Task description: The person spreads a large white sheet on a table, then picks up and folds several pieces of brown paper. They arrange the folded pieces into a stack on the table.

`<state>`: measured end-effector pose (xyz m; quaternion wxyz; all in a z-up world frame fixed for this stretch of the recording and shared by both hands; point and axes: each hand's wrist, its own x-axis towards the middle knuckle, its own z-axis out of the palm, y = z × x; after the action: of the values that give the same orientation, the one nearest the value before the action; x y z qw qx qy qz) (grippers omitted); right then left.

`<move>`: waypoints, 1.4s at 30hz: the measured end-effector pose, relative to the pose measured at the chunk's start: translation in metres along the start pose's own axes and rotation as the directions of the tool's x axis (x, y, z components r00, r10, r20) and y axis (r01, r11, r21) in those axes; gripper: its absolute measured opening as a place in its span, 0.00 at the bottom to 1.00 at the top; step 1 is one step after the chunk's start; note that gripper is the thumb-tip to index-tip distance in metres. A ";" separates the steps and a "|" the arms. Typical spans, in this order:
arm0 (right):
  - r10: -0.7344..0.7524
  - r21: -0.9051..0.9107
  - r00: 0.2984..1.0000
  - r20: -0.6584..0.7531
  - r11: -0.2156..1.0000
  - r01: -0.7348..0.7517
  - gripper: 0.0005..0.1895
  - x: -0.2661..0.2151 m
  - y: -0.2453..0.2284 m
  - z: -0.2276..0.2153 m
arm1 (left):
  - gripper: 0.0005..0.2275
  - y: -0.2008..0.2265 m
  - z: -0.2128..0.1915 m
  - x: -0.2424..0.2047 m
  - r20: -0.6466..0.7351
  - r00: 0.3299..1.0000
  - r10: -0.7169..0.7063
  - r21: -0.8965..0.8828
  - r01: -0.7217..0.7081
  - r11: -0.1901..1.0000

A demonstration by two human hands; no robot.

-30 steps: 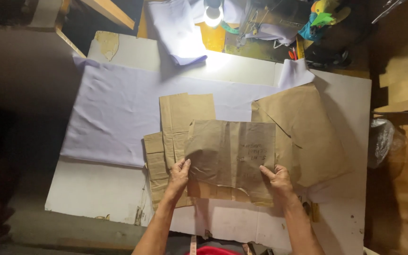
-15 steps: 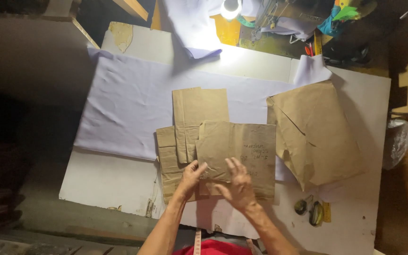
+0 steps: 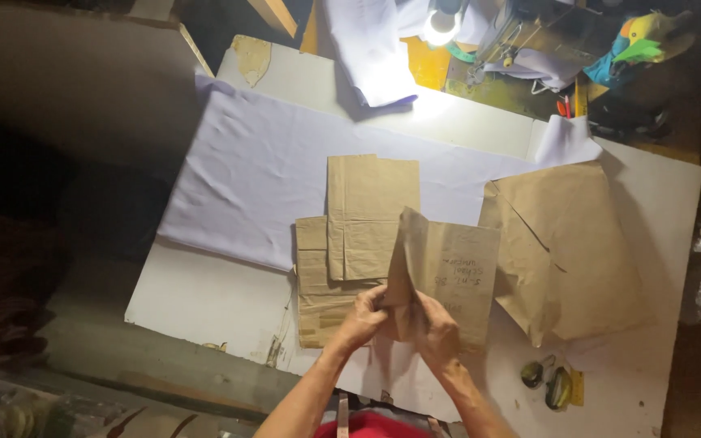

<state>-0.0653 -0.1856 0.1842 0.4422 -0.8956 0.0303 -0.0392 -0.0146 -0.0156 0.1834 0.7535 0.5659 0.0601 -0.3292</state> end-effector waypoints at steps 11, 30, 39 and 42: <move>0.524 0.195 0.576 -0.628 0.822 -0.535 0.35 -0.007 0.058 -0.162 | 0.18 0.009 -0.082 -0.022 -0.488 0.873 0.008 0.039 0.012 0.999; 0.820 0.769 0.482 -0.308 0.513 -0.382 0.07 -0.038 0.150 -0.061 | 0.11 0.008 -0.200 -0.104 -0.661 0.745 -0.095 -0.005 0.122 0.992; 0.709 0.394 0.586 -0.393 0.705 -0.589 0.12 -0.070 0.177 -0.073 | 0.09 -0.002 -0.212 -0.129 -0.653 0.754 -0.067 0.210 0.265 0.941; 0.374 -0.252 0.748 -0.548 0.779 -0.574 0.21 -0.062 0.139 -0.088 | 0.11 -0.023 -0.233 -0.145 -0.568 0.821 -0.050 0.337 0.288 0.896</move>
<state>-0.1387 -0.3335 0.1246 0.2207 -0.8906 0.3756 -0.1308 -0.0747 0.2510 0.1497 0.5365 0.7725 0.2533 -0.2263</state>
